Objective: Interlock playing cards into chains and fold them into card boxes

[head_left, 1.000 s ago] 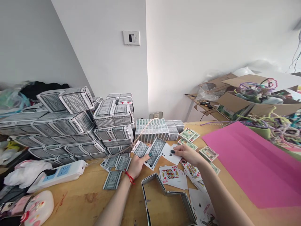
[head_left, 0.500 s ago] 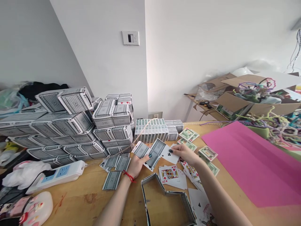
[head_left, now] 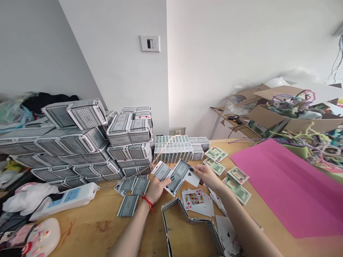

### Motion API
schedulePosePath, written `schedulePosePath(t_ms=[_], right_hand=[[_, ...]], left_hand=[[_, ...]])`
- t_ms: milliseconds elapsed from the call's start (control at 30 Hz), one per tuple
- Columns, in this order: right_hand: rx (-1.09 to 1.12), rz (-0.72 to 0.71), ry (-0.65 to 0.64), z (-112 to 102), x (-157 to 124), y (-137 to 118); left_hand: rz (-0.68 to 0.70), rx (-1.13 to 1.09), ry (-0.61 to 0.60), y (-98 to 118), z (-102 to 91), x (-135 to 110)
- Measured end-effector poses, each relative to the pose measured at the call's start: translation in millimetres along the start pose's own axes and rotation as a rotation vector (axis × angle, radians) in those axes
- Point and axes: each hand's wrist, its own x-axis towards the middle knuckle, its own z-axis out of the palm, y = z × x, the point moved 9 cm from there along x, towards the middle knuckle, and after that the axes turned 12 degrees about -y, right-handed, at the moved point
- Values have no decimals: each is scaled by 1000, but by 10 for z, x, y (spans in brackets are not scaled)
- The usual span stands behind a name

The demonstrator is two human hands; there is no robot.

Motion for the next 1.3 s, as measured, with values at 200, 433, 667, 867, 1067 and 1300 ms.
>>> schedulePosePath(t_ms=[200, 433, 667, 867, 1067, 1300], right_hand=[[279, -8, 35, 49, 14, 69], [667, -23, 219, -109, 62, 336], [722, 21, 55, 266, 184, 453], [647, 7, 42, 332, 206, 464], [476, -9, 28, 350, 193, 413], [461, -6, -15, 229, 132, 360]], left_hand=[[71, -88, -6, 70, 91, -12], [10, -380, -220, 14, 304, -18], [-87, -312, -106, 16, 236, 36], [-206, -372, -114, -92, 183, 7], [-228, -359, -237, 30, 281, -28], [-249, -379, -268, -50, 282, -14]])
